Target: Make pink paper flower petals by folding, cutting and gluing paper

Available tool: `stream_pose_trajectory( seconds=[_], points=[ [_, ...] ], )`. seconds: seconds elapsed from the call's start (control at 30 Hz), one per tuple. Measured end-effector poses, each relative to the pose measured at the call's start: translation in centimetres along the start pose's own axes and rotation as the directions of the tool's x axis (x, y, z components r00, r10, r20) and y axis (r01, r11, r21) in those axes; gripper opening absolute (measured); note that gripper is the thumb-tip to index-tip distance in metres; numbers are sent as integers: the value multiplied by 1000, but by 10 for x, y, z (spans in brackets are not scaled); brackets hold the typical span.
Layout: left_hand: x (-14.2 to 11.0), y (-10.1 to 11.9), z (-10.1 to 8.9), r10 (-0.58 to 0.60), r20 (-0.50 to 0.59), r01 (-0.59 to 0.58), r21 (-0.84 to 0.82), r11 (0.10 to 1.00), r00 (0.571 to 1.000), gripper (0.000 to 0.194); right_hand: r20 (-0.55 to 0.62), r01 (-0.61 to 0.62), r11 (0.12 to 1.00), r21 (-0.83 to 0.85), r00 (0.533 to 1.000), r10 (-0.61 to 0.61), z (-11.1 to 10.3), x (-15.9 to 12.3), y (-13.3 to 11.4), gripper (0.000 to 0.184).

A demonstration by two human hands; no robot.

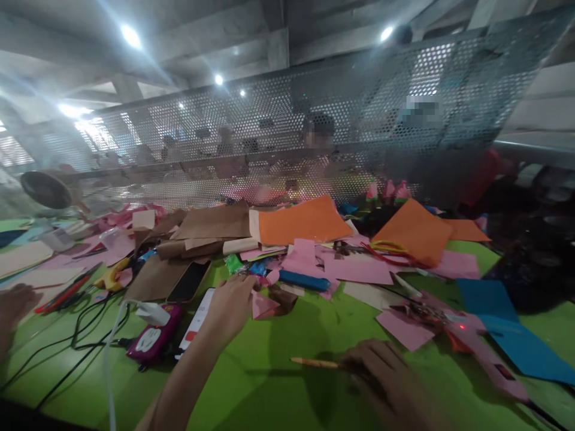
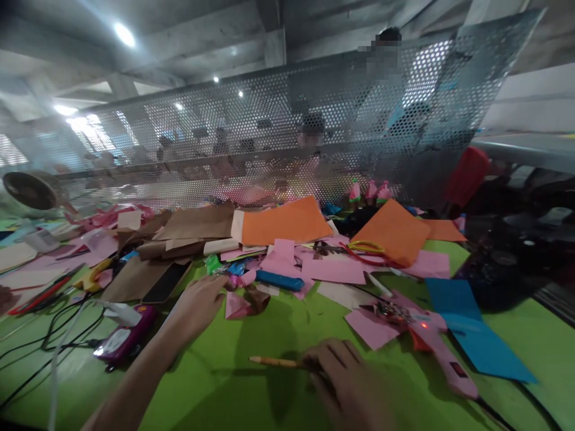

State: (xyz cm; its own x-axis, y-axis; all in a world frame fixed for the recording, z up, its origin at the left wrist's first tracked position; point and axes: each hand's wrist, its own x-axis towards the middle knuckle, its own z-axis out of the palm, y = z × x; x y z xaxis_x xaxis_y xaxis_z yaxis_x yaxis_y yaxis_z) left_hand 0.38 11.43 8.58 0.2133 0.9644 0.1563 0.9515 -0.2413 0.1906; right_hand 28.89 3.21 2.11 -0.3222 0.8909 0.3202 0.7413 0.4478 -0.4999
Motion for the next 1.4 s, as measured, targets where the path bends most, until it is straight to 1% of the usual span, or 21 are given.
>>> stream_pose_trajectory(
  seconds=[0.07, 0.13, 0.2, 0.3, 0.47, 0.5, 0.57, 0.6, 0.63, 0.7, 0.77, 0.83, 0.87, 0.9, 0.97, 1.03, 1.1, 1.23, 1.33, 1.4],
  points=[
    [-3, -2, 1, 43, 24, -44, 14, 999, 999, 39, -5, 0, 1000, 21, 1000, 0, 0, -1, 0, 16],
    [-4, -2, 5, 89, 37, -90, 14, 996, 995, 44, -13, -8, 1000, 30, 1000, 8, 1, -2, -1, 17],
    [-4, -1, 9, 112, 44, -113, 13, 994, 993, 38, -12, -15, 999, 31, 1000, 15, 0, -2, -1, 17],
    [-4, 2, 10, 101, 42, -101, 2, 995, 994, 25, -9, -10, 999, 33, 1000, 10, -1, 0, -3, 15],
    [-13, 2, -5, 59, 68, -53, -84, 995, 996, 12, -46, -20, 996, 86, 999, 24, -2, 1, -3, 12],
    [-17, 1, -8, 53, 79, -44, -118, 992, 995, 11, -65, -28, 993, 111, 997, 36, -1, 1, -2, 13],
    [-25, 1, -10, 37, 84, -14, -259, 966, 996, 8, -105, -65, 986, 155, 991, 82, 1, -1, 0, 15],
    [-29, 2, -9, 24, 81, 8, -370, 929, 996, 5, -121, -92, 982, 168, 986, 113, 1, -2, 0, 17],
    [-33, 4, -6, 9, 77, 31, -496, 868, 997, 3, -129, -120, 977, 174, 981, 143, 2, -3, 0, 18],
    [-40, 9, 3, -4, 105, 78, -716, 694, 994, 5, -100, -167, 969, 185, 977, 187, 2, -4, -3, 19],
    [-45, 18, 16, 3, 165, 142, -860, 490, 986, 15, -42, -185, 959, 215, 979, 199, -1, -4, -8, 17],
    [-49, 30, 28, 1, 210, 201, -936, 289, 978, 24, 21, -200, 944, 263, 979, 202, -5, -3, -14, 16],
    [-51, 37, 33, -7, 228, 225, -954, 196, 974, 25, 47, -209, 934, 289, 978, 205, -7, -2, -18, 17],
    [-53, 43, 37, -23, 237, 238, -964, 122, 971, 24, 67, -221, 924, 313, 975, 211, -9, -1, -20, 17],
    [-57, 55, 43, -59, 250, 251, -968, 11, 966, 21, 89, -245, 899, 362, 970, 228, -11, 1, -25, 18],
    [-60, 65, 49, -89, 265, 260, -964, -65, 960, 21, 101, -255, 874, 414, 967, 234, -12, 3, -27, 19],
    [-62, 71, 55, -99, 278, 266, -957, -116, 956, 24, 100, -260, 849, 460, 965, 242, -11, 4, -28, 20],
    [-62, 77, 64, -73, 310, 298, -943, -146, 948, 35, 88, -270, 814, 514, 961, 264, -10, 3, -30, 21],
    [-60, 82, 65, -26, 349, 339, -923, -179, 937, 45, 21, -242, 822, 515, 963, 270, -11, 3, -33, 25],
    [-58, 85, 65, -7, 364, 355, -912, -204, 932, 57, -1, -213, 832, 511, 969, 249, -12, 3, -36, 29]
  ],
)
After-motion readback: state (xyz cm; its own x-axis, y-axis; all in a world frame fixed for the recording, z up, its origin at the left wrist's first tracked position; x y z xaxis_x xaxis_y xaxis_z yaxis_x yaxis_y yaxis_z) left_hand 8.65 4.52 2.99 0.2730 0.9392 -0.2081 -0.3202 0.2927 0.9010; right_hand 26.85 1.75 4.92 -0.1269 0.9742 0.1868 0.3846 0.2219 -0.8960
